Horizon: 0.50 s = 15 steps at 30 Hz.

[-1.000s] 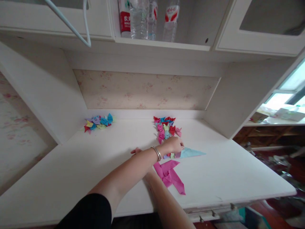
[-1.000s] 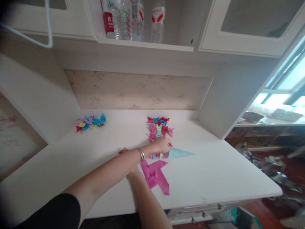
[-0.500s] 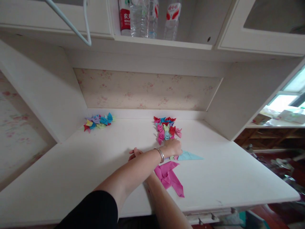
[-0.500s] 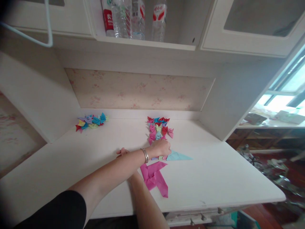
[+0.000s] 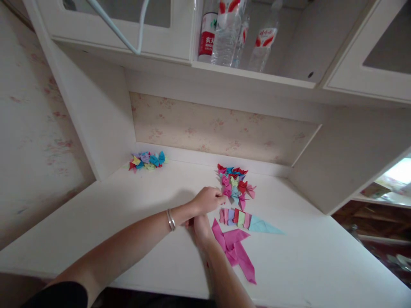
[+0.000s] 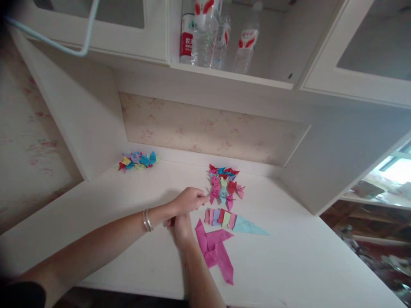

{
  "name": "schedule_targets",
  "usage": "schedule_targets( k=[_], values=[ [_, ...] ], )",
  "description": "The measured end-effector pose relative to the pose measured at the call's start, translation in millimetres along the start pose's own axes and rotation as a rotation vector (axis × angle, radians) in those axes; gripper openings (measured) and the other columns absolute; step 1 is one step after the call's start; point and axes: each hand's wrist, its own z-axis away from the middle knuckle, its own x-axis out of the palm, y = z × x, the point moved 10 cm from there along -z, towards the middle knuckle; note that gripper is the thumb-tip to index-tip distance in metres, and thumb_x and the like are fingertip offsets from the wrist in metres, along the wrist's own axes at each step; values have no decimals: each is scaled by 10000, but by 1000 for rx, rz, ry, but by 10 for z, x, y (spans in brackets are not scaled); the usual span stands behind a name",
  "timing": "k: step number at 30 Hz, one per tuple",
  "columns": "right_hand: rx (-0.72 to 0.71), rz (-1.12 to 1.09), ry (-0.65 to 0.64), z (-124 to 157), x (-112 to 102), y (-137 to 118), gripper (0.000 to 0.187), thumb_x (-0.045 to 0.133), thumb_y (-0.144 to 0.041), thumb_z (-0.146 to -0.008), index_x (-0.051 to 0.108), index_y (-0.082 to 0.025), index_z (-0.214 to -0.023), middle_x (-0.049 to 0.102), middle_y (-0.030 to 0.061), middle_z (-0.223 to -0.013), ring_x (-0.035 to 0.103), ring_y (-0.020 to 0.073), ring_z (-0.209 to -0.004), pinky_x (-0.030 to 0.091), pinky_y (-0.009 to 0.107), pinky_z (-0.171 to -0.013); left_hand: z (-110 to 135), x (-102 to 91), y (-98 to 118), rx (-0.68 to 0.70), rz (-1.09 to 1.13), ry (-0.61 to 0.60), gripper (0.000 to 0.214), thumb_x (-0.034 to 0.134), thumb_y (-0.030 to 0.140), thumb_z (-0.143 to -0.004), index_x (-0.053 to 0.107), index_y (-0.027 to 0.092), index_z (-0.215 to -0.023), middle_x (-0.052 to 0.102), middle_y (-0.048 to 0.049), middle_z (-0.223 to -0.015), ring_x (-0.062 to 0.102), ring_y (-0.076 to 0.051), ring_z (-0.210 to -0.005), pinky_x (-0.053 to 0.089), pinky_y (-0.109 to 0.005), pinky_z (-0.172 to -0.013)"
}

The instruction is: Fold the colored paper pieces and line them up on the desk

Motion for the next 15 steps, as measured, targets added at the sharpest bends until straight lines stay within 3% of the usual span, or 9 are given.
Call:
schedule_targets(
  k=[4,9,12,15],
  values=[
    [-17,-72,30,12,10,-42,203,625,-364,-739,595,-176,-667,541,-11,-551,426,95,-466,306,228,-451,502,-449,-680,-350,385,208,323,527,434,-773,437,209,-559,313,81,-425,279,-83,-383,189,-237,-402],
    [179,-166,-40,-56,46,-46,219,698,-347,-706,636,-164,-810,599,-9,-592,474,90,-460,342,222,-446,1089,-645,-1356,-568,672,305,346,578,417,-743,343,224,-578,221,106,-438,155,-54,-369,93,-233,-378],
    [247,25,-86,-249,86,-140,159,672,-305,-730,645,-160,-789,625,-1,-620,491,85,-478,357,214,-461,1223,-672,-1581,-619,794,290,370,611,391,-715,307,228,-582,202,112,-471,121,-42,-378,69,-232,-376],
    [237,246,-127,-580,238,-296,109,641,-266,-743,659,-163,-773,640,2,-638,514,93,-499,375,213,-475,1198,-629,-1646,-642,821,246,369,622,374,-703,306,227,-582,203,111,-482,123,-36,-379,63,-232,-374]
  ],
)
